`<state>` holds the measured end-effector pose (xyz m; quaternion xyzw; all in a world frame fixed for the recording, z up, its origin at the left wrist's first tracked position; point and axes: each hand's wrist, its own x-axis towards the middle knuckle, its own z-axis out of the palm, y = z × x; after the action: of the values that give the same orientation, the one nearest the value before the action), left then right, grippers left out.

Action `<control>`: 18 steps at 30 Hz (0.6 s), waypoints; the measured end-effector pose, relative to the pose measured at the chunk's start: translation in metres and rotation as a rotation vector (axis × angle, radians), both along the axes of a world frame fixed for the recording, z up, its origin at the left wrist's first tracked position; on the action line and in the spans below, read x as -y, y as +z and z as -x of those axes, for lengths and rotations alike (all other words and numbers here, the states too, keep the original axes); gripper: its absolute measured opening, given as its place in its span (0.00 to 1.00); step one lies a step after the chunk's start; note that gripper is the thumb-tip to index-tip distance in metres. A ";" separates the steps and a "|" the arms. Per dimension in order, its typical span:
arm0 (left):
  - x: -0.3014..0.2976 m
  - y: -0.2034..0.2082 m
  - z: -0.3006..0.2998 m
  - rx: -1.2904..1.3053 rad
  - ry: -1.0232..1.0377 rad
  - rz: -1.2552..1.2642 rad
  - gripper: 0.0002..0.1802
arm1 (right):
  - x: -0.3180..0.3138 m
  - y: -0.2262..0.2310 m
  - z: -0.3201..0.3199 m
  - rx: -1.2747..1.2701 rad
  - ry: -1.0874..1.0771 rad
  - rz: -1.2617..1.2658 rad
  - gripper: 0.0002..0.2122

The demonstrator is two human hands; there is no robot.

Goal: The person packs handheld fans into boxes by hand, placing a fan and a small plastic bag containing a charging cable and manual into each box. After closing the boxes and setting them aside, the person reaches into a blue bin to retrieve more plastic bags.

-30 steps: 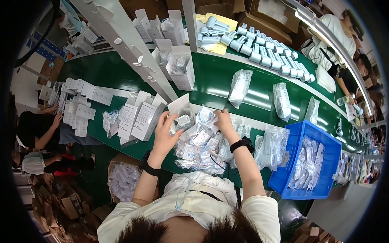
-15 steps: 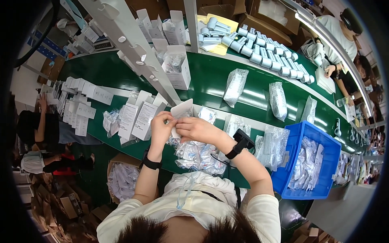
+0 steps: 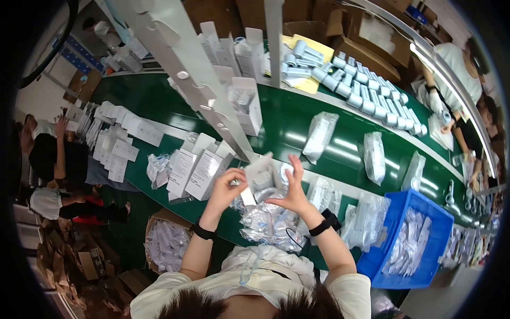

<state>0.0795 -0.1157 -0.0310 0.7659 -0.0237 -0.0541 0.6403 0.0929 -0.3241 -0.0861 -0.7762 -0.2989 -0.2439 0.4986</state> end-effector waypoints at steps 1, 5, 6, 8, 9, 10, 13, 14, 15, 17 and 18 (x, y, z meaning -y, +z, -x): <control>0.000 0.000 -0.004 -0.024 -0.086 0.042 0.04 | -0.001 -0.007 -0.003 -0.209 0.091 -0.013 0.56; -0.015 -0.021 -0.021 0.112 0.020 0.051 0.16 | 0.006 -0.028 -0.004 -0.759 0.151 -0.175 0.59; -0.026 -0.027 -0.029 0.128 0.126 0.203 0.21 | 0.012 -0.016 -0.013 -0.677 0.035 -0.204 0.58; -0.055 -0.037 -0.028 0.196 0.252 -0.286 0.23 | 0.023 0.005 -0.047 -0.655 -0.028 -0.516 0.55; -0.065 -0.042 -0.031 0.218 0.300 -0.743 0.26 | 0.022 0.031 -0.066 -0.566 -0.102 -0.618 0.52; -0.073 -0.046 -0.034 0.223 0.335 -1.202 0.29 | 0.018 0.047 -0.087 -0.476 -0.183 -0.723 0.50; -0.080 -0.059 -0.035 0.100 0.215 -1.141 0.33 | 0.021 0.027 -0.158 -0.377 -0.316 -0.719 0.46; -0.080 -0.063 -0.039 0.046 0.135 -1.096 0.35 | 0.018 0.015 -0.181 -0.322 -0.385 -0.565 0.46; -0.081 -0.065 -0.043 0.050 0.132 -1.096 0.35 | 0.013 0.005 -0.198 -0.265 -0.455 -0.407 0.46; -0.081 -0.071 -0.051 -0.080 0.095 -1.033 0.36 | 0.010 -0.015 -0.213 -0.291 -0.423 -0.345 0.47; -0.080 -0.075 -0.054 -0.143 0.064 -0.997 0.36 | 0.013 -0.025 -0.217 -0.321 -0.386 -0.281 0.47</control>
<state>0.1337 -0.0357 -0.1061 0.9732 0.0725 -0.0916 0.1979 0.3102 -0.3368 -0.1113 -0.7708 -0.0261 -0.2472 0.5866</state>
